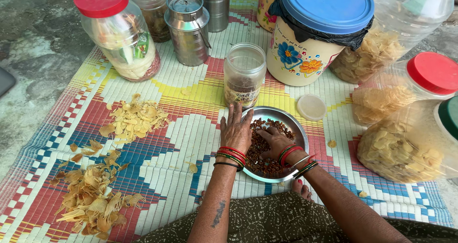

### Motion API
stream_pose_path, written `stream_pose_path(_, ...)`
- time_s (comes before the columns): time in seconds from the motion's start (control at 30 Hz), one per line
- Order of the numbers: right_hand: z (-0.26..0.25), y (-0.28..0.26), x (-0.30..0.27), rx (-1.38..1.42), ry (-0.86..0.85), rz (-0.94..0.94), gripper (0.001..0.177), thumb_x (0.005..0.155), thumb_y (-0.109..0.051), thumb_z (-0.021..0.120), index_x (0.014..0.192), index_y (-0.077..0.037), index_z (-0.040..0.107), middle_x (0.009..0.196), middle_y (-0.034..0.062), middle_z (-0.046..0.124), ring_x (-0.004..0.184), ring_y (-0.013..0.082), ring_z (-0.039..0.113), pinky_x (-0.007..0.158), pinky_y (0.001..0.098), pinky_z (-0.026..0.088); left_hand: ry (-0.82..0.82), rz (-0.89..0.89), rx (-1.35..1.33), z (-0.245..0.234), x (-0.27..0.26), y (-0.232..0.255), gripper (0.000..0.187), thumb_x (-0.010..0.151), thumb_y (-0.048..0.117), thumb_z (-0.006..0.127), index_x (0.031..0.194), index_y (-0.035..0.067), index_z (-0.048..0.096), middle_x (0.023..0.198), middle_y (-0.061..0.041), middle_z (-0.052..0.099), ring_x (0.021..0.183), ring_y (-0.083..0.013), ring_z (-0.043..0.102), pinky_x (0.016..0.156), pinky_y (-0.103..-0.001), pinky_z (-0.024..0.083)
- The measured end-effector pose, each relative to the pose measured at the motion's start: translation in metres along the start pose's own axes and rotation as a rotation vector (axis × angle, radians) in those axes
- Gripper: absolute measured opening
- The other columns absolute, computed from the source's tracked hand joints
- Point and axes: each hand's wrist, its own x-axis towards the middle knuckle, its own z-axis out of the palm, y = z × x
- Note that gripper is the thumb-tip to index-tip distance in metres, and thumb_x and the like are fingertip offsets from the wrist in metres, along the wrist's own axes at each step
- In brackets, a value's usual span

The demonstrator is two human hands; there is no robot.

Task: The person sits on a mat and sorts small dried fruit pieces from a metal plate into a clear plastic jar using both hands. The person repeatedly scoops the pieces and transfers them into the jar while seated on the floor.

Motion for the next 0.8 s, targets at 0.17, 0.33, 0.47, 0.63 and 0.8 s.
stream_pose_path(0.17, 0.012, -0.014, -0.003, -0.063, -0.028, 0.008, 0.073, 0.081, -0.038, 0.083, 0.146, -0.036, 0.049, 0.160, 0.0108, 0.030, 0.139, 0.0344, 0.047, 0.111, 0.0452, 0.046, 0.014, 0.001, -0.005, -0.001, 0.000, -0.002, 0.064, 0.092, 0.022, 0.070, 0.151, 0.025, 0.046, 0.166, -0.013, 0.024, 0.155, -0.0334, 0.015, 0.122, -0.059, 0.023)
stream_pose_path(0.33, 0.048, 0.008, 0.020, 0.028, 0.163, -0.161, 0.036, 0.083, -0.015, 0.075, 0.118, -0.022, 0.073, 0.138, 0.0089, 0.056, 0.121, 0.0291, 0.063, 0.100, 0.0396, 0.055, 0.017, -0.001, -0.003, -0.001, 0.001, -0.002, 0.063, 0.093, 0.023, 0.070, 0.151, 0.025, 0.046, 0.166, -0.014, 0.023, 0.155, -0.0338, 0.015, 0.121, -0.060, 0.024)
stream_pose_path(0.47, 0.061, 0.040, 0.042, 0.119, 0.326, -0.269, 0.019, 0.084, -0.009, 0.071, 0.101, -0.012, 0.078, 0.106, 0.0093, 0.073, 0.100, 0.0270, 0.072, 0.092, 0.0384, 0.059, 0.022, -0.003, 0.003, -0.002, 0.002, -0.003, 0.062, 0.093, 0.023, 0.070, 0.150, 0.025, 0.047, 0.166, -0.015, 0.024, 0.155, -0.0344, 0.016, 0.121, -0.061, 0.025)
stream_pose_path(0.63, 0.045, 0.066, 0.048, 0.223, 0.339, -0.148, 0.017, 0.086, -0.011, 0.071, 0.100, -0.010, 0.078, 0.095, 0.0095, 0.077, 0.089, 0.0266, 0.075, 0.087, 0.0401, 0.060, 0.035, 0.008, -0.002, 0.000, 0.002, -0.003, 0.061, 0.093, 0.024, 0.070, 0.150, 0.024, 0.047, 0.166, -0.017, 0.023, 0.155, -0.0355, 0.015, 0.120, -0.061, 0.025)
stream_pose_path(0.8, 0.025, 0.058, 0.030, 0.189, 0.240, -0.065, 0.023, 0.089, -0.019, 0.071, 0.110, -0.013, 0.078, 0.104, 0.0084, 0.079, 0.097, 0.0251, 0.077, 0.094, 0.0388, 0.060, 0.018, -0.004, 0.000, 0.000, 0.003, -0.002, 0.062, 0.092, 0.023, 0.071, 0.150, 0.024, 0.048, 0.166, -0.017, 0.022, 0.154, -0.0350, 0.015, 0.121, -0.060, 0.025)
